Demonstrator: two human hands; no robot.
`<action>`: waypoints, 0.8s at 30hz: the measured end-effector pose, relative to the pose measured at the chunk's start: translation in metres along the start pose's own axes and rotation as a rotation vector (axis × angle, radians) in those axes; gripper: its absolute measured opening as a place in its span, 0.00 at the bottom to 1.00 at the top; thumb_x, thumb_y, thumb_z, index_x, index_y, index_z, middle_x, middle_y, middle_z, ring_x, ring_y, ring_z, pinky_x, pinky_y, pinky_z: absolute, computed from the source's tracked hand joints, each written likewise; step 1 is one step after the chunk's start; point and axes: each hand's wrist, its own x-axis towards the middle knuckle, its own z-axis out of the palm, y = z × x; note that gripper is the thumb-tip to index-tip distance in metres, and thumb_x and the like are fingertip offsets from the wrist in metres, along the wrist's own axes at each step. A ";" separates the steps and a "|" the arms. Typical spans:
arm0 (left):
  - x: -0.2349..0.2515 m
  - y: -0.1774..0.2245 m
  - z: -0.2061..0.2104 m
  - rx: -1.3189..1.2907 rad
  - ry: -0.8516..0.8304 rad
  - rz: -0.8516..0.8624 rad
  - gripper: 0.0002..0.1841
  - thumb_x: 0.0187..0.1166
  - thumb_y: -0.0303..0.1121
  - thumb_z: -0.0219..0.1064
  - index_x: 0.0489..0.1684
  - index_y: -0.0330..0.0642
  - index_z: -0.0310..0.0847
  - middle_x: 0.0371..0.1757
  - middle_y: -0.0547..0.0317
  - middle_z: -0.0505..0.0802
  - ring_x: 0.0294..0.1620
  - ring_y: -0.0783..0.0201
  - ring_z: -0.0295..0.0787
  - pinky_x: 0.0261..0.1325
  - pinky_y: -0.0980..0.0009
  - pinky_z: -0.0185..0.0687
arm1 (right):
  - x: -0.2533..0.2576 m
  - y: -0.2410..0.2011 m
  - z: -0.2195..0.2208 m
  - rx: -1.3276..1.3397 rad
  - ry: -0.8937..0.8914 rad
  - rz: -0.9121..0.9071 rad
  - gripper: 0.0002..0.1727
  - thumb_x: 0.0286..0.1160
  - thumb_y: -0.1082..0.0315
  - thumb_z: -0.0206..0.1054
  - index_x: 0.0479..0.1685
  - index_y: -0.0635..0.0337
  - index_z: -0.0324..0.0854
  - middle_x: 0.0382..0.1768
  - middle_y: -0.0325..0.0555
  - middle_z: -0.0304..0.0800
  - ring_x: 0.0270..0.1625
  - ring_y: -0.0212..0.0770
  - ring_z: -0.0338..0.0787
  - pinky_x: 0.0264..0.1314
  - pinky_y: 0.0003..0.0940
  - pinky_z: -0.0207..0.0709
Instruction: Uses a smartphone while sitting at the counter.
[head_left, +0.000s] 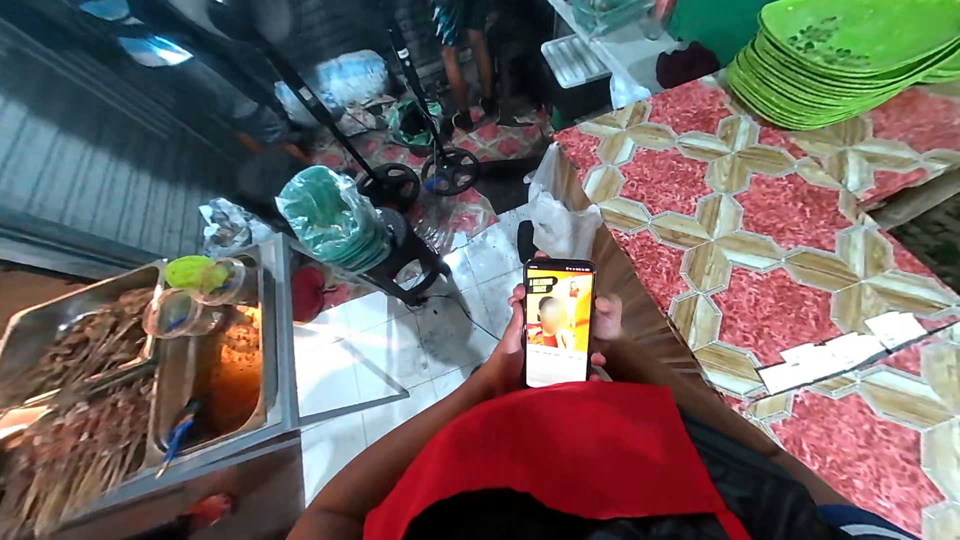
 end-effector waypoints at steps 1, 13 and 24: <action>0.000 -0.001 -0.002 -0.003 0.006 -0.001 0.49 0.71 0.82 0.44 0.78 0.50 0.71 0.66 0.47 0.90 0.67 0.50 0.89 0.68 0.51 0.87 | 0.000 0.000 0.000 -0.003 -0.006 -0.003 0.49 0.62 0.39 0.75 0.90 0.38 0.62 0.72 0.50 0.84 0.70 0.49 0.88 0.70 0.46 0.84; -0.003 0.001 0.017 -0.007 0.103 -0.018 0.49 0.69 0.84 0.35 0.66 0.55 0.83 0.57 0.50 0.95 0.59 0.53 0.94 0.60 0.55 0.91 | -0.016 -0.001 0.002 -0.015 0.193 -0.030 0.31 0.65 0.39 0.71 0.66 0.45 0.87 0.58 0.43 0.94 0.58 0.38 0.94 0.59 0.38 0.88; 0.007 0.003 0.030 0.157 0.570 0.356 0.38 0.91 0.55 0.14 0.71 0.46 0.71 0.47 0.64 0.91 0.47 0.75 0.89 0.52 0.72 0.87 | -0.019 -0.018 0.036 -0.445 0.920 0.102 0.32 0.96 0.57 0.27 0.30 0.41 0.80 0.21 0.19 0.87 0.23 0.15 0.83 0.27 0.12 0.78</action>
